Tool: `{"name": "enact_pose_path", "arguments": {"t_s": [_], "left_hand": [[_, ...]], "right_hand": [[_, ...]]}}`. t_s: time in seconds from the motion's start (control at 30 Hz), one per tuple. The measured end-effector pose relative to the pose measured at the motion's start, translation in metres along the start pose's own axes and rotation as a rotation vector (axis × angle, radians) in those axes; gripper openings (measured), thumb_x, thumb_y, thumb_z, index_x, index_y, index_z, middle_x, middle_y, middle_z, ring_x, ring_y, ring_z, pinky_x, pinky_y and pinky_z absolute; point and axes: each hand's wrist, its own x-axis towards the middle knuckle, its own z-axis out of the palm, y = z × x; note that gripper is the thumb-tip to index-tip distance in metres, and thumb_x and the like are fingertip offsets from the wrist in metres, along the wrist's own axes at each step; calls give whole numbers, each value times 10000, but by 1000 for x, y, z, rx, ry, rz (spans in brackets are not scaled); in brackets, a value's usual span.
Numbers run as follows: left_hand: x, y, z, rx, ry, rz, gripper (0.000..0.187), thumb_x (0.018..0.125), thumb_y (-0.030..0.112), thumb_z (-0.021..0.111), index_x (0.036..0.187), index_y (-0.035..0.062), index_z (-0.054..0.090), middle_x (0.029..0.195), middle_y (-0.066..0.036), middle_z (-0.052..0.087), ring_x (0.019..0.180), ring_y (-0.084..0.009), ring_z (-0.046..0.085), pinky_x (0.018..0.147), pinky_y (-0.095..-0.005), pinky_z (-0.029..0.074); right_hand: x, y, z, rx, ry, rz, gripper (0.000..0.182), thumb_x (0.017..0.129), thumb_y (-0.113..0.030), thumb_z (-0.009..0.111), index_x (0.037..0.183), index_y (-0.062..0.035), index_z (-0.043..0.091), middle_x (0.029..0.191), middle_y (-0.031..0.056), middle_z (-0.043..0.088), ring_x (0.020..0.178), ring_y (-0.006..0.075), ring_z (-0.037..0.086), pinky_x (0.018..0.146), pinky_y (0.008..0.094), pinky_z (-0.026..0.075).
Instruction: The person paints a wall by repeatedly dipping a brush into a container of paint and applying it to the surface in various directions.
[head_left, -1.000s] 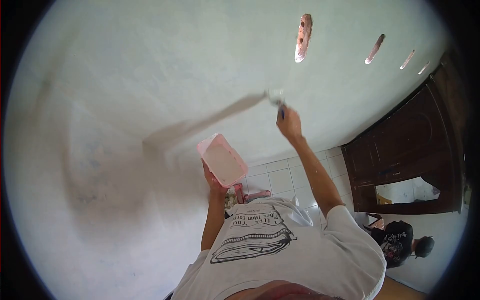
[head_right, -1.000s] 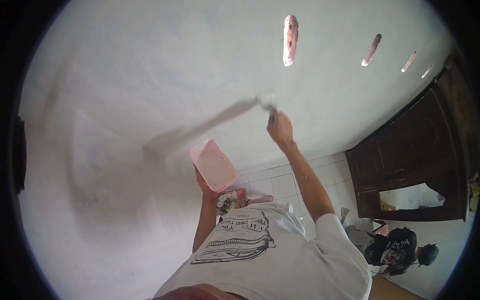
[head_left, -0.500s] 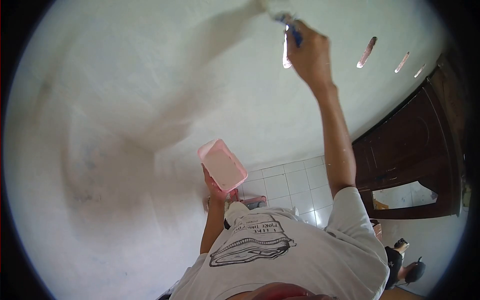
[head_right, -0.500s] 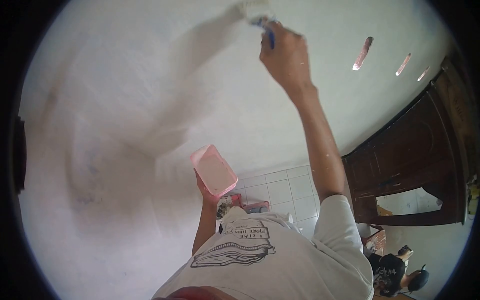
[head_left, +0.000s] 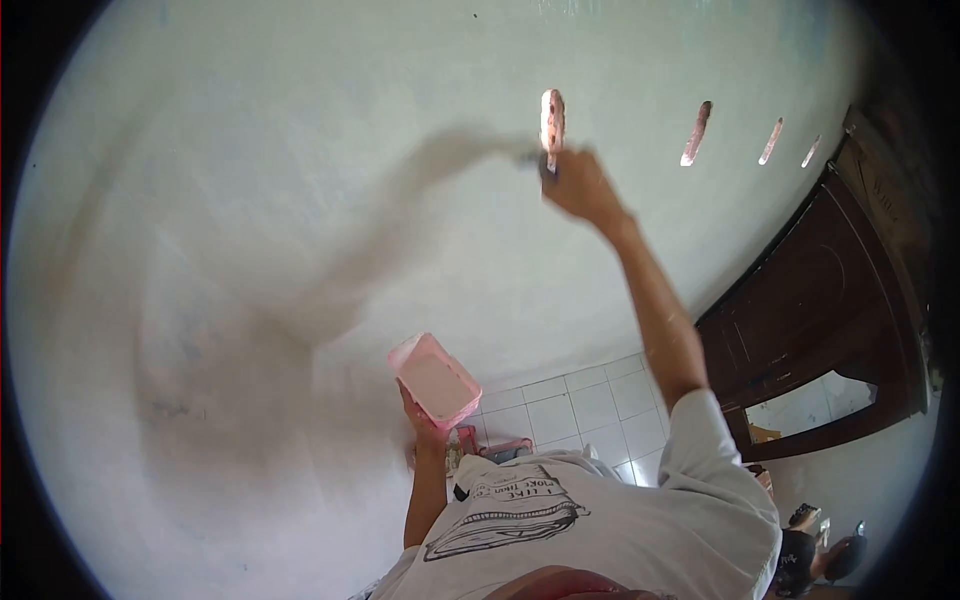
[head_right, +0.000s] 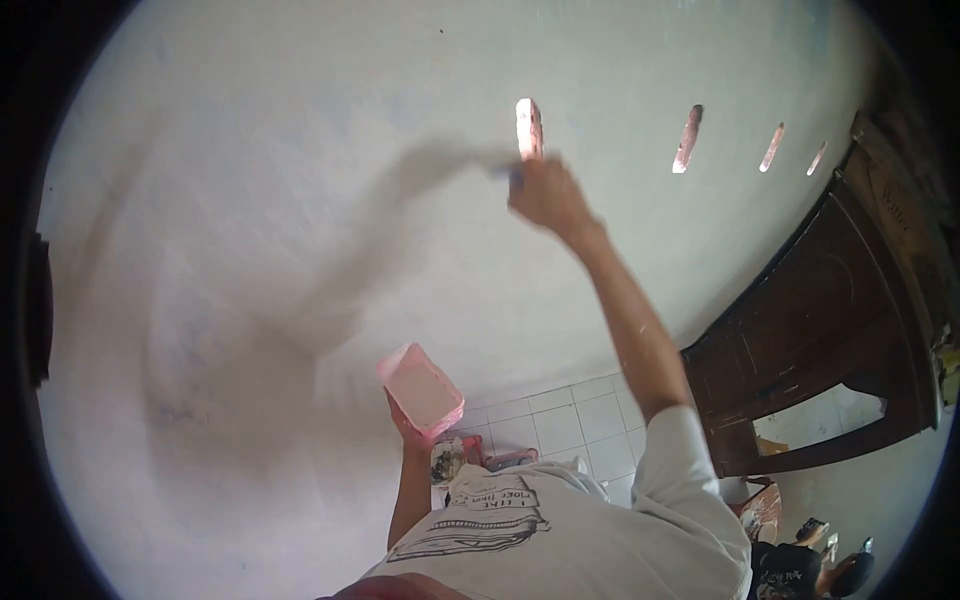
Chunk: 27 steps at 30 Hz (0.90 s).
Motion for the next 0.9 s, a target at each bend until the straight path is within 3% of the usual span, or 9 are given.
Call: {"name": "enact_pose_path", "arguments": {"t_s": [0.07, 0.17, 0.27, 0.47, 0.6, 0.67, 0.77, 0.83, 0.9], "left_hand": [[0, -1, 4, 58, -62, 78, 619, 1052, 573, 295, 1460, 125, 422, 1313, -72, 592, 1171, -239, 621, 966, -422, 557], [-4, 1, 11, 75, -72, 74, 619, 1061, 563, 273, 1467, 116, 413, 1323, -79, 588, 1176, -235, 619, 972, -418, 553], [-7, 6, 5, -55, -57, 16, 614, 1064, 555, 269, 1471, 118, 410, 1329, -79, 587, 1188, -238, 613, 973, -425, 552], [-4, 11, 2, -32, -84, 44, 599, 1056, 563, 315, 1452, 130, 435, 1298, -61, 606, 1171, -228, 618, 957, -429, 554], [-5, 18, -7, -15, -57, 50, 584, 1056, 557, 329, 1446, 137, 440, 1279, -55, 614, 1147, -222, 629, 950, -422, 556], [4, 21, -22, -57, -75, 10, 586, 1054, 560, 328, 1448, 141, 439, 1280, -56, 614, 1142, -226, 632, 948, -426, 557], [10, 25, -31, -57, -92, 22, 585, 1053, 559, 330, 1450, 143, 438, 1289, -58, 608, 1148, -234, 630, 953, -436, 555], [8, 32, -24, 35, -101, 77, 593, 1048, 565, 339, 1452, 142, 437, 1300, -63, 603, 1159, -245, 627, 960, -448, 553], [10, 40, -27, 117, -106, 138, 601, 1043, 571, 349, 1453, 140, 436, 1308, -68, 600, 1166, -254, 625, 965, -457, 551]], "right_hand": [[55, -34, -74, 71, 157, -115, 200, 927, -149, 563, 838, 2, 658, 567, 173, 606, 450, 325, 558, 514, 392, 481], [106, -73, -138, 55, 509, -312, 140, 884, -130, 639, 985, -56, 703, 608, 166, 604, 470, 273, 547, 531, 398, 462], [105, -78, -128, -110, 360, -270, 231, 883, -123, 621, 1103, -97, 689, 648, 171, 626, 527, 310, 607, 555, 432, 485], [-65, 4, 80, -140, 20, 42, 364, 876, -56, 528, 1232, -34, 596, 733, 236, 646, 684, 435, 635, 648, 551, 514], [-131, 28, 131, -7, -417, 262, 304, 803, -83, 571, 1074, 3, 680, 809, 275, 673, 752, 493, 642, 735, 573, 534], [-115, 23, 135, 29, -313, 162, 232, 785, -99, 582, 947, 21, 698, 827, 280, 677, 773, 501, 640, 747, 568, 536], [-11, -57, 22, 71, -154, 130, 163, 850, -122, 614, 854, 34, 657, 729, 261, 649, 704, 463, 628, 713, 528, 532], [45, -89, -30, -90, 200, -158, 142, 894, -107, 623, 905, 27, 668, 606, 192, 593, 538, 340, 596, 558, 434, 484], [77, -131, -69, 171, 479, -180, 234, 901, -114, 643, 1113, -33, 701, 580, 164, 556, 460, 272, 551, 489, 366, 462]]}}
